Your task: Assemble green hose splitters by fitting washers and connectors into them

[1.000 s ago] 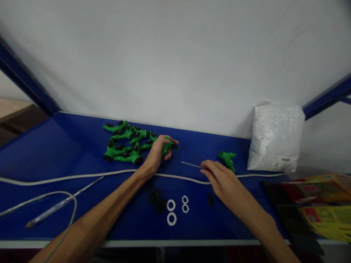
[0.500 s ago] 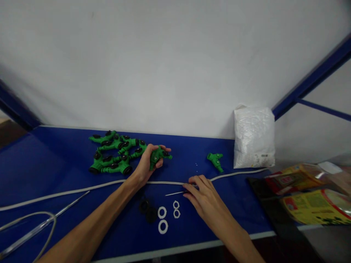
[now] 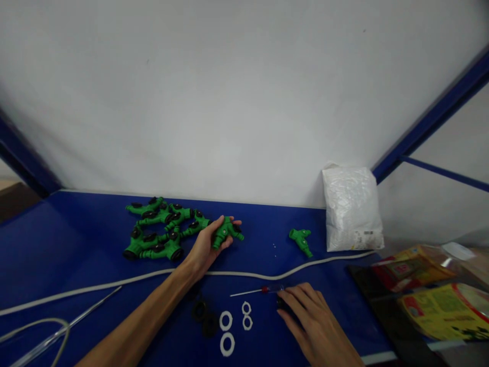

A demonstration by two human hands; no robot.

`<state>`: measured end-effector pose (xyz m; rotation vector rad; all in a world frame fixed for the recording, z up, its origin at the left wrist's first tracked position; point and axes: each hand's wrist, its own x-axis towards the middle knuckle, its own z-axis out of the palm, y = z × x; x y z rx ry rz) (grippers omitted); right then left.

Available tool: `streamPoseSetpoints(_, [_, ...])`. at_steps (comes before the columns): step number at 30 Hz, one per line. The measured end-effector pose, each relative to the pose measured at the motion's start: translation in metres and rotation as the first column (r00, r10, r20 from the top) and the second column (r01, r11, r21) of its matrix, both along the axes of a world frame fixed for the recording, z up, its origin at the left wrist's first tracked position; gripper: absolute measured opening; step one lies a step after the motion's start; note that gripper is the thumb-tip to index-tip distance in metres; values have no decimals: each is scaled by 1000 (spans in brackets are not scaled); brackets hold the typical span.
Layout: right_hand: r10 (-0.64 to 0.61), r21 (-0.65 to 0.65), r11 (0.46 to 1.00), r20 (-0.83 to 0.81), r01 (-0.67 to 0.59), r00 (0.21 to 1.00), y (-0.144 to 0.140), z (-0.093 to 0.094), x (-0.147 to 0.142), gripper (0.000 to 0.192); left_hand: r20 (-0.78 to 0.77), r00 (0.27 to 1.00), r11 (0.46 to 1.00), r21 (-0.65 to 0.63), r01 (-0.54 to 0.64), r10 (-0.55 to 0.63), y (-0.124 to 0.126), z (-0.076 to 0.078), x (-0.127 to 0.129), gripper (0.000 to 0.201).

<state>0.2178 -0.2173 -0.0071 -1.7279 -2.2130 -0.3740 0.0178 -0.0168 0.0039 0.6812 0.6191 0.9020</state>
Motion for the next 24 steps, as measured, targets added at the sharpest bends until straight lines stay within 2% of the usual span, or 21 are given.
streamPoseSetpoints(5, [30,-4,1000,-218,-31,976,4,-2,-3,27,-13,999,997,76,30,-29,-1,1,-1,32])
streamPoseSetpoints(8, [30,-14,999,-461,-41,887,10,4,-8,23,-2,999,995,94,34,-34,0,-1,-2,35])
streamPoseSetpoints(10, [5,-43,998,-627,-41,779,19,11,-13,19,-9,1000,997,76,6,-5,0,-2,-3,35])
streamPoseSetpoints(12, [-68,-134,989,-771,-58,633,31,18,-18,17,-13,1000,998,57,-22,23,0,-3,-3,34])
streamPoseSetpoints(15, [-182,-272,945,-898,-180,402,53,28,-26,22,-8,999,998,57,-31,31,-1,-3,-2,34])
streamPoseSetpoints(17, [-230,-304,912,-935,-274,270,69,34,-30,27,-15,1000,998,58,-25,26,-2,-2,-2,36])
streamPoseSetpoints(20, [-242,-269,883,-963,-385,120,95,39,-36,31,-22,1000,998,55,-13,15,-3,-2,-1,38])
streamPoseSetpoints(24, [-152,-128,846,-988,-517,-3,129,39,-46,31,3,1000,1000,26,-7,7,-3,-6,-1,39])
